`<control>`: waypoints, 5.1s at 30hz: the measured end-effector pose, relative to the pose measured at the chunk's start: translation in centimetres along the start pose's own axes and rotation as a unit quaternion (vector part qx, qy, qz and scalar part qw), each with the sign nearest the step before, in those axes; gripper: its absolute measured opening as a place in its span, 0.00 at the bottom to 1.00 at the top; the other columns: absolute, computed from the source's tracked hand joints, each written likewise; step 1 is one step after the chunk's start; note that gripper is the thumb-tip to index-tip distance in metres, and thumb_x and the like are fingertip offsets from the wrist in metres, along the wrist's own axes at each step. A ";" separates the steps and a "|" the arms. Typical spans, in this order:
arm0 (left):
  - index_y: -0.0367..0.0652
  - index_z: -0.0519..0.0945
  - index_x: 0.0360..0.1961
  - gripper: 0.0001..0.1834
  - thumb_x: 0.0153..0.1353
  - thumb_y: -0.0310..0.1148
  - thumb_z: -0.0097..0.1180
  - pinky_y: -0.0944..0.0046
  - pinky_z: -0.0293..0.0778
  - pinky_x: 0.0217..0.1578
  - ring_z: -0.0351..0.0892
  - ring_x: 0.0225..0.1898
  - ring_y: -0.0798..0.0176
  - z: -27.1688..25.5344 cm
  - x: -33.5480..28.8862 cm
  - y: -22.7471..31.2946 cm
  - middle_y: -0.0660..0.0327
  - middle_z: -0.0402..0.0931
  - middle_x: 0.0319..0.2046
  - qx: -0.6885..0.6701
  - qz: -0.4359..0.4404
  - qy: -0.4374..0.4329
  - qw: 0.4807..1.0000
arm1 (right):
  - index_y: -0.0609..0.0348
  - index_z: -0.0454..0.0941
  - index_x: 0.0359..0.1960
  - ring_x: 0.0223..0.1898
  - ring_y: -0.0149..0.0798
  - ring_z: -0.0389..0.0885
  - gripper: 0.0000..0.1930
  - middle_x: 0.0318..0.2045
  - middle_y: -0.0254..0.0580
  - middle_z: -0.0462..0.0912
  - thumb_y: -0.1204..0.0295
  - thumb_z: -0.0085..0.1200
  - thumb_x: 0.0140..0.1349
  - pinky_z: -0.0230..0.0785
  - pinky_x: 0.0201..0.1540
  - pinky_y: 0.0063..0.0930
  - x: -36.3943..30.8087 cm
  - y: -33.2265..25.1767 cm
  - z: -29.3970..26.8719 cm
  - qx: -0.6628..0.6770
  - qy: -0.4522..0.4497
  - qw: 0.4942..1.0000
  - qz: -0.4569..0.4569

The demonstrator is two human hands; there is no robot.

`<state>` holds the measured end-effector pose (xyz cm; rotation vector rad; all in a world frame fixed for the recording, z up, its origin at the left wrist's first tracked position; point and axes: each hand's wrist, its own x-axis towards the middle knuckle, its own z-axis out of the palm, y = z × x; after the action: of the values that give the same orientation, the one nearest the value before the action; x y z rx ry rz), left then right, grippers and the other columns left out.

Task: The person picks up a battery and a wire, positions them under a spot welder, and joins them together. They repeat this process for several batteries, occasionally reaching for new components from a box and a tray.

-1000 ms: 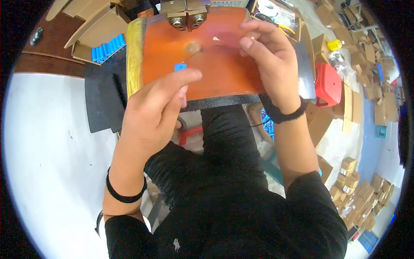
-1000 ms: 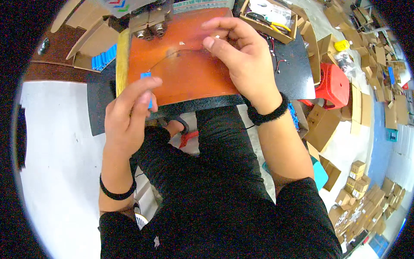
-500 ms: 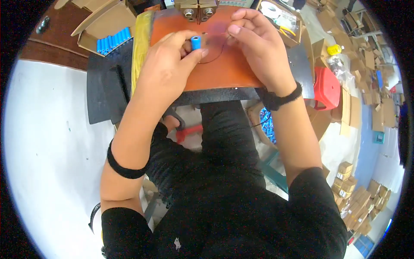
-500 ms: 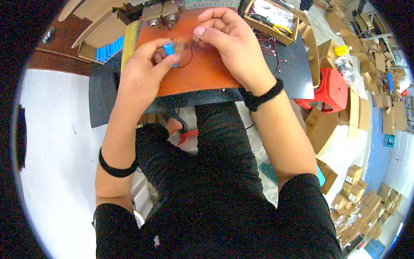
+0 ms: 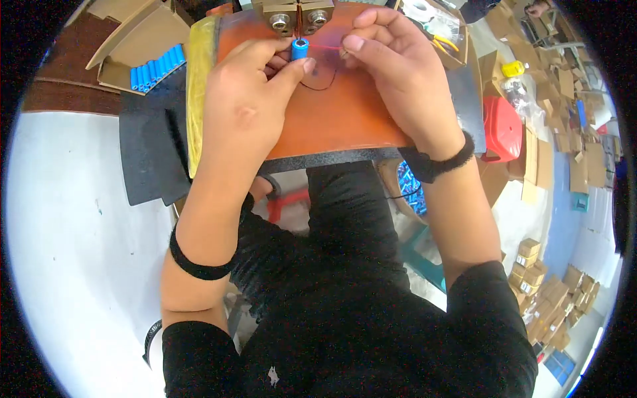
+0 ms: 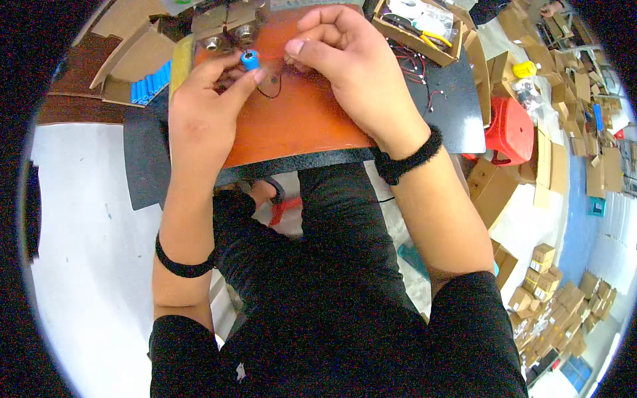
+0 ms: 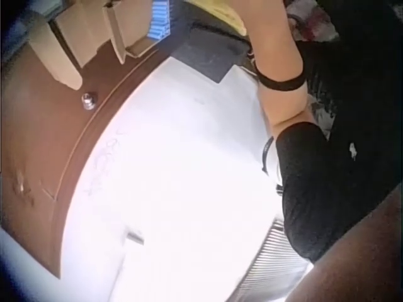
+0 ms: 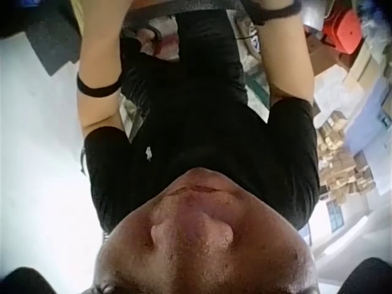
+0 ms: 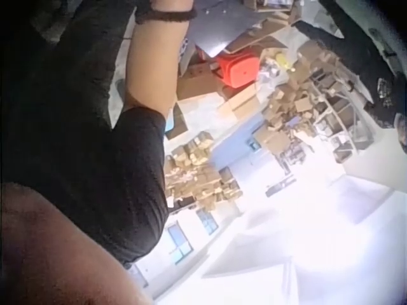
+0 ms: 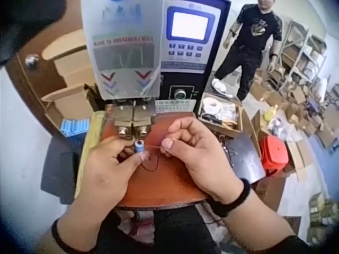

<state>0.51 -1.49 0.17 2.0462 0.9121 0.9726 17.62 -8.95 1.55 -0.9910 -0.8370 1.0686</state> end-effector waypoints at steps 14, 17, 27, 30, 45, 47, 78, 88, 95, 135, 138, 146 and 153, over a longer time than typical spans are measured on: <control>0.34 0.81 0.43 0.17 0.56 0.33 0.65 0.63 0.73 0.36 0.79 0.32 0.61 -0.8 0.8 2.1 0.53 0.81 0.32 0.048 -0.042 -0.030 0.998 | 0.63 0.71 0.45 0.36 0.31 0.80 0.11 0.32 0.38 0.82 0.77 0.56 0.62 0.72 0.45 0.25 0.8 -0.4 -0.7 -0.105 0.008 0.993 -0.046; 0.35 0.82 0.40 0.14 0.56 0.34 0.65 0.58 0.73 0.36 0.78 0.33 0.55 -1.3 -0.1 -0.8 0.50 0.78 0.30 0.117 0.112 0.005 0.987 | 0.57 0.71 0.44 0.40 0.28 0.79 0.10 0.35 0.34 0.81 0.75 0.57 0.63 0.73 0.45 0.24 0.0 0.5 0.4 -0.230 -0.005 0.970 -0.077; 0.33 0.79 0.41 0.12 0.56 0.26 0.63 0.65 0.71 0.36 0.73 0.31 0.65 -0.3 -0.9 0.7 0.58 0.74 0.30 -0.001 -0.004 -0.008 1.000 | 0.58 0.67 0.47 0.37 0.24 0.73 0.11 0.32 0.31 0.75 0.80 0.52 0.65 0.67 0.43 0.20 -0.6 1.6 0.0 -0.062 -0.019 0.995 -0.074; 0.34 0.80 0.40 0.13 0.55 0.26 0.65 0.65 0.71 0.34 0.72 0.30 0.66 -0.9 -1.2 1.7 0.60 0.74 0.28 0.023 0.008 -0.046 0.999 | 0.58 0.67 0.47 0.38 0.24 0.73 0.11 0.32 0.30 0.75 0.80 0.52 0.65 0.67 0.44 0.21 -0.9 1.8 -0.2 -0.071 -0.016 0.992 -0.100; 0.35 0.81 0.41 0.15 0.54 0.31 0.65 0.64 0.72 0.37 0.75 0.31 0.64 -1.5 -1.2 1.6 0.58 0.77 0.31 -0.013 0.037 -0.044 0.998 | 0.58 0.70 0.48 0.34 0.25 0.74 0.11 0.32 0.31 0.77 0.79 0.52 0.64 0.68 0.39 0.22 -0.7 1.2 0.0 -0.088 0.001 0.990 -0.108; 0.35 0.81 0.40 0.15 0.55 0.33 0.64 0.61 0.73 0.36 0.77 0.31 0.58 -1.7 -1.4 1.5 0.55 0.78 0.30 -0.014 0.036 -0.041 0.998 | 0.58 0.70 0.48 0.34 0.25 0.74 0.11 0.33 0.31 0.77 0.78 0.52 0.64 0.68 0.39 0.22 -0.9 1.2 0.3 -0.091 0.003 0.990 -0.109; 0.34 0.81 0.42 0.14 0.57 0.31 0.65 0.69 0.68 0.31 0.68 0.28 0.73 -0.7 -0.6 0.7 0.67 0.73 0.26 -0.016 -0.008 -0.080 0.997 | 0.60 0.71 0.45 0.34 0.24 0.73 0.10 0.30 0.30 0.76 0.78 0.54 0.63 0.67 0.39 0.21 -0.5 1.6 -0.4 -0.085 0.006 0.989 -0.118; 0.35 0.80 0.44 0.15 0.57 0.30 0.64 0.66 0.69 0.36 0.70 0.31 0.68 -1.6 -1.5 0.3 0.62 0.73 0.29 0.023 0.013 -0.073 0.997 | 0.57 0.71 0.45 0.35 0.24 0.73 0.08 0.30 0.29 0.75 0.78 0.51 0.65 0.68 0.42 0.23 -1.3 1.9 0.8 -0.108 -0.026 0.985 -0.131; 0.34 0.79 0.42 0.12 0.58 0.28 0.63 0.67 0.69 0.36 0.70 0.32 0.68 -1.5 -1.7 1.8 0.62 0.73 0.30 -0.022 -0.033 -0.074 0.996 | 0.58 0.70 0.45 0.35 0.24 0.72 0.08 0.30 0.29 0.73 0.78 0.49 0.66 0.66 0.41 0.21 -1.3 1.5 0.4 -0.050 -0.056 0.994 -0.084; 0.32 0.79 0.34 0.11 0.56 0.30 0.62 0.55 0.71 0.49 0.78 0.39 0.55 -1.5 -0.4 1.2 0.53 0.80 0.36 0.089 -0.057 -0.153 0.983 | 0.61 0.75 0.43 0.37 0.53 0.77 0.12 0.32 0.50 0.78 0.73 0.55 0.58 0.70 0.40 0.41 -0.4 -0.1 -2.3 -0.133 -0.099 0.972 -0.164; 0.28 0.80 0.38 0.10 0.58 0.25 0.62 0.55 0.70 0.52 0.79 0.43 0.53 -0.9 0.1 1.8 0.49 0.81 0.41 0.082 -0.041 -0.146 0.985 | 0.58 0.73 0.43 0.37 0.49 0.75 0.11 0.33 0.44 0.76 0.74 0.53 0.57 0.69 0.42 0.43 -0.9 0.5 -1.4 -0.118 -0.057 0.976 -0.175; 0.31 0.78 0.43 0.18 0.55 0.31 0.63 0.55 0.66 0.55 0.75 0.49 0.53 -1.5 -2.2 0.7 0.50 0.78 0.46 0.141 -0.087 -0.087 0.982 | 0.60 0.73 0.46 0.43 0.51 0.78 0.10 0.39 0.46 0.78 0.74 0.52 0.64 0.71 0.47 0.39 -1.5 0.0 -1.4 -0.127 -0.078 0.984 -0.099; 0.36 0.80 0.40 0.15 0.51 0.29 0.67 0.58 0.69 0.45 0.75 0.42 0.52 -1.2 -1.5 1.4 0.54 0.78 0.37 0.096 0.000 -0.110 0.989 | 0.60 0.73 0.47 0.39 0.26 0.76 0.08 0.36 0.35 0.78 0.77 0.51 0.66 0.70 0.44 0.24 -2.4 0.5 -0.2 -0.083 -0.045 0.992 -0.088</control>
<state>-0.78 -3.08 1.42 2.2615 0.9171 0.6617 17.02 -11.19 0.77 -0.9916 -1.0808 0.9077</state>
